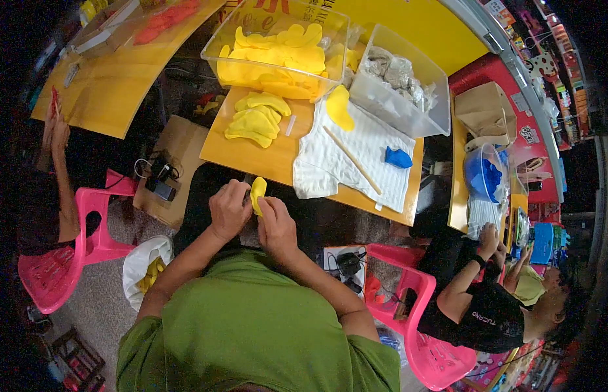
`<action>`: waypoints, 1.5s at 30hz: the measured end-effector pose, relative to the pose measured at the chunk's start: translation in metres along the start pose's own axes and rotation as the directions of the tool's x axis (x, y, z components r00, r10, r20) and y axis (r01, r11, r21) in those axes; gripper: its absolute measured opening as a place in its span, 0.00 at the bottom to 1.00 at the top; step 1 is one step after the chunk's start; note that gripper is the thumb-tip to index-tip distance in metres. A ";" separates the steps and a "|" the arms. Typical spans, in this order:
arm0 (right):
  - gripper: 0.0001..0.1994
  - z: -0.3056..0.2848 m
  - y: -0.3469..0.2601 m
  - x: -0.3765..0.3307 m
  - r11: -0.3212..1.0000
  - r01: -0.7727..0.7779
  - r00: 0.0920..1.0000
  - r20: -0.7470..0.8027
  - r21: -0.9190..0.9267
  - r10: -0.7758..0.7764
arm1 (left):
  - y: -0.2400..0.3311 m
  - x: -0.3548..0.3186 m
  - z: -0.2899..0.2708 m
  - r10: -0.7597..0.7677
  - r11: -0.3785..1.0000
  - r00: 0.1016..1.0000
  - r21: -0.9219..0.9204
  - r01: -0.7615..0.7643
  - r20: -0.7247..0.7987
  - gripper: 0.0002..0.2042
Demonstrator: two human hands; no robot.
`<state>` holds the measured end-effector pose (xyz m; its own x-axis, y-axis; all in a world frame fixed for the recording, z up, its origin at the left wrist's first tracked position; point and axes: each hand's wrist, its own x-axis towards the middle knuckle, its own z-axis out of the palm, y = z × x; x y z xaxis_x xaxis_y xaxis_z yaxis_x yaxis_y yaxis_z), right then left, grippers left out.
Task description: Assembling small yellow fabric toys and stuffing them with filling material using a rod.
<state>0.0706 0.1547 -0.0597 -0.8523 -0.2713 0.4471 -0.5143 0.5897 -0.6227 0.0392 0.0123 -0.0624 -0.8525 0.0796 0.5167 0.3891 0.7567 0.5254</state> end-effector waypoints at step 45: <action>0.06 -0.092 -0.036 0.033 0.617 -0.351 0.901 0.074 0.704 0.428 | -0.022 -0.008 -0.013 0.072 -0.044 0.728 -0.727 0.685 0.682 0.30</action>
<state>0.0698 0.1944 0.0368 -0.9949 -0.0478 0.0885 -0.0847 -0.0763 -0.9935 0.0415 -0.0133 -0.0693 -0.8306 0.5550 -0.0468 -0.3474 -0.4505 0.8224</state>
